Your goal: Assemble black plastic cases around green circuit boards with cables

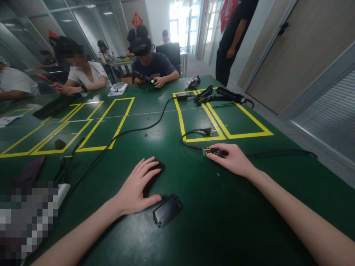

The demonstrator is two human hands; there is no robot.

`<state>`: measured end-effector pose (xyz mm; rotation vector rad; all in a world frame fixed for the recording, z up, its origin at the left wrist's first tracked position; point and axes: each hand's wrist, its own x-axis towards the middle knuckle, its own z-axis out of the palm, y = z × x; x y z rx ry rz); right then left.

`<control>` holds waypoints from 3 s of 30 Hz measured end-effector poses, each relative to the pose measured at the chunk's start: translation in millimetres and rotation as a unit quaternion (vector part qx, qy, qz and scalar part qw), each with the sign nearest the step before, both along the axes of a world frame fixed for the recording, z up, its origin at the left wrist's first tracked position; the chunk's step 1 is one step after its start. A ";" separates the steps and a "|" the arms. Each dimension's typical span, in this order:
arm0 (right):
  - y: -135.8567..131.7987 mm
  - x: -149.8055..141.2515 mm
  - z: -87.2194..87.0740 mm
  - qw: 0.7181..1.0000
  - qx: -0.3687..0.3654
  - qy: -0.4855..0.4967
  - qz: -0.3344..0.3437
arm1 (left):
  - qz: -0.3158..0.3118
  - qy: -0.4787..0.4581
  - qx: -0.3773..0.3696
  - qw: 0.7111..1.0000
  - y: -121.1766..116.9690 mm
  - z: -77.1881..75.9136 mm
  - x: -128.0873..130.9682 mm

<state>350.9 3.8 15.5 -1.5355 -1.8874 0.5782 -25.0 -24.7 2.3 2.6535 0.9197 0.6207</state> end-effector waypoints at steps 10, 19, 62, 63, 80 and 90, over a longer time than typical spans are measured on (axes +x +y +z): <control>2.4 4.3 -6.7 1.000 0.013 -0.014 0.009 | -0.087 0.010 -0.037 0.995 -1.2 3.7 -1.0; -16.6 -32.6 4.3 0.992 0.057 0.012 0.114 | -0.024 -0.042 -0.019 0.999 0.1 4.4 -1.1; -61.4 -118.7 -15.3 0.950 0.113 -0.117 0.266 | 0.003 -0.043 -0.021 0.999 0.2 4.4 -4.6; -60.9 -118.6 -16.2 0.951 0.110 -0.116 0.263 | 0.010 -0.041 -0.016 0.999 0.5 4.3 -4.8; -45.0 -115.7 -17.4 0.958 0.155 -0.073 0.228 | 0.012 -0.038 -0.005 0.999 2.6 4.1 -4.8; -43.9 -98.5 -3.8 0.949 0.165 -0.103 0.247 | -0.036 -0.137 0.031 0.989 -3.9 10.1 -7.0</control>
